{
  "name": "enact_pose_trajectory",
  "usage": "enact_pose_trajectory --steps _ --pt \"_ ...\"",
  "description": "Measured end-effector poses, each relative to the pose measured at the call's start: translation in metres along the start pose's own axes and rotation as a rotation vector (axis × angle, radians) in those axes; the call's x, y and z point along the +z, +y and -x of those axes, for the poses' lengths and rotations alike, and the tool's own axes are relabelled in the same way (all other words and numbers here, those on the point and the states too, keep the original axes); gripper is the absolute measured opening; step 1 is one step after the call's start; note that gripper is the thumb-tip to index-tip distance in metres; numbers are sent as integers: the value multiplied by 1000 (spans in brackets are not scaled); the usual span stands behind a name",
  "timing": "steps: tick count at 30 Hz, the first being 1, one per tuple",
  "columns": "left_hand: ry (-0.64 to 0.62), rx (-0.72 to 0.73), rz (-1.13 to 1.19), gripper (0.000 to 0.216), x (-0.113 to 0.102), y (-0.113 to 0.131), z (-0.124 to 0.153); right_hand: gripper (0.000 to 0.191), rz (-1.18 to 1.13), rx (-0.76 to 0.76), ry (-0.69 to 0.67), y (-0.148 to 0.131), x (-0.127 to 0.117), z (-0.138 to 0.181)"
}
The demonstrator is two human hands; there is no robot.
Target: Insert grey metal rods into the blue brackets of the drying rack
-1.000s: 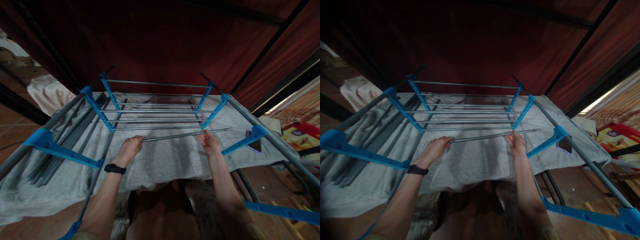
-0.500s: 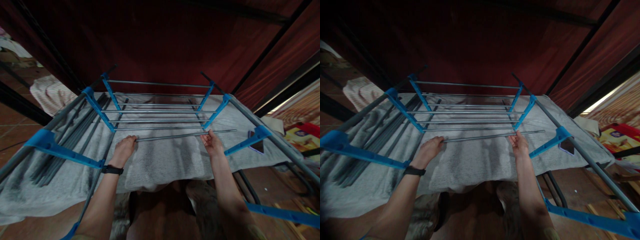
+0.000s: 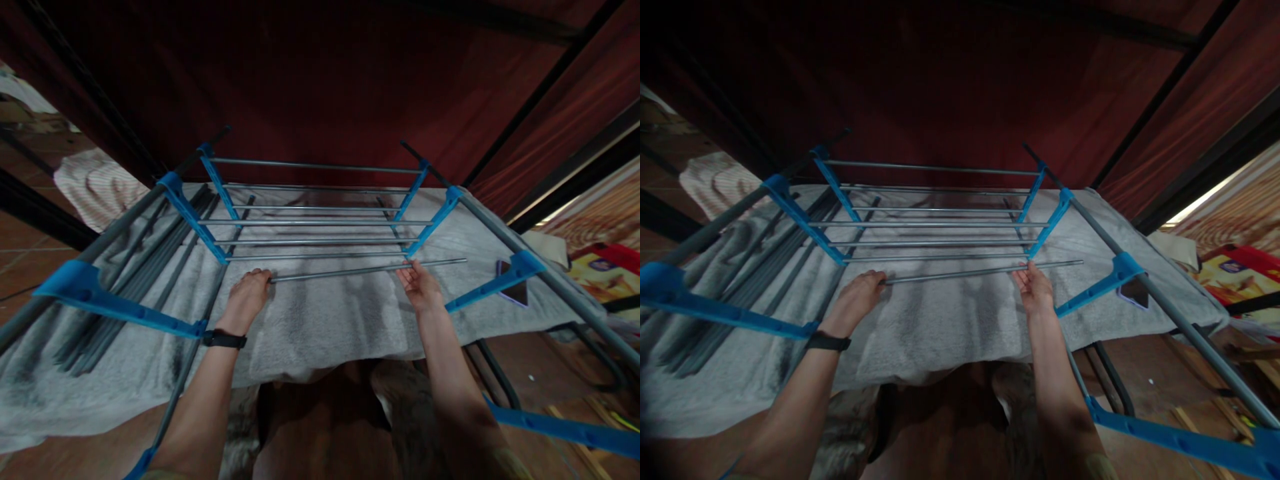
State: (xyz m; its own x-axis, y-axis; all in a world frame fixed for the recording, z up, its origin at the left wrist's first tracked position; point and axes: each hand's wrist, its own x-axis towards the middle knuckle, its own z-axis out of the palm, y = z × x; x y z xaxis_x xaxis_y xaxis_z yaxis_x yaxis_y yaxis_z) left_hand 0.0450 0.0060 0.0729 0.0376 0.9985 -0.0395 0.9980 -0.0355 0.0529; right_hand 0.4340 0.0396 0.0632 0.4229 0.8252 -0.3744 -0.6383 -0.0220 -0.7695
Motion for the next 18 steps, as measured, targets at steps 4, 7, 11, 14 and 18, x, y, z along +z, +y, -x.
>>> enact_pose_trajectory --steps 4,7,11,14,18 --pt "-9 11 -26 31 -1 2 0 16 3 15 -7 2 2 1" --pt "-7 21 -70 32 -1 4 0 19 -1 29 -3 2 3 1" --pt "-16 52 -98 32 -3 7 -1 20 -8 42 -12 4 4 2" --pt "-20 73 -84 32 -4 9 -2 20 -11 46 -7 5 5 2" --pt "-19 88 -30 31 -4 12 -4 20 -7 54 1 7 7 2"
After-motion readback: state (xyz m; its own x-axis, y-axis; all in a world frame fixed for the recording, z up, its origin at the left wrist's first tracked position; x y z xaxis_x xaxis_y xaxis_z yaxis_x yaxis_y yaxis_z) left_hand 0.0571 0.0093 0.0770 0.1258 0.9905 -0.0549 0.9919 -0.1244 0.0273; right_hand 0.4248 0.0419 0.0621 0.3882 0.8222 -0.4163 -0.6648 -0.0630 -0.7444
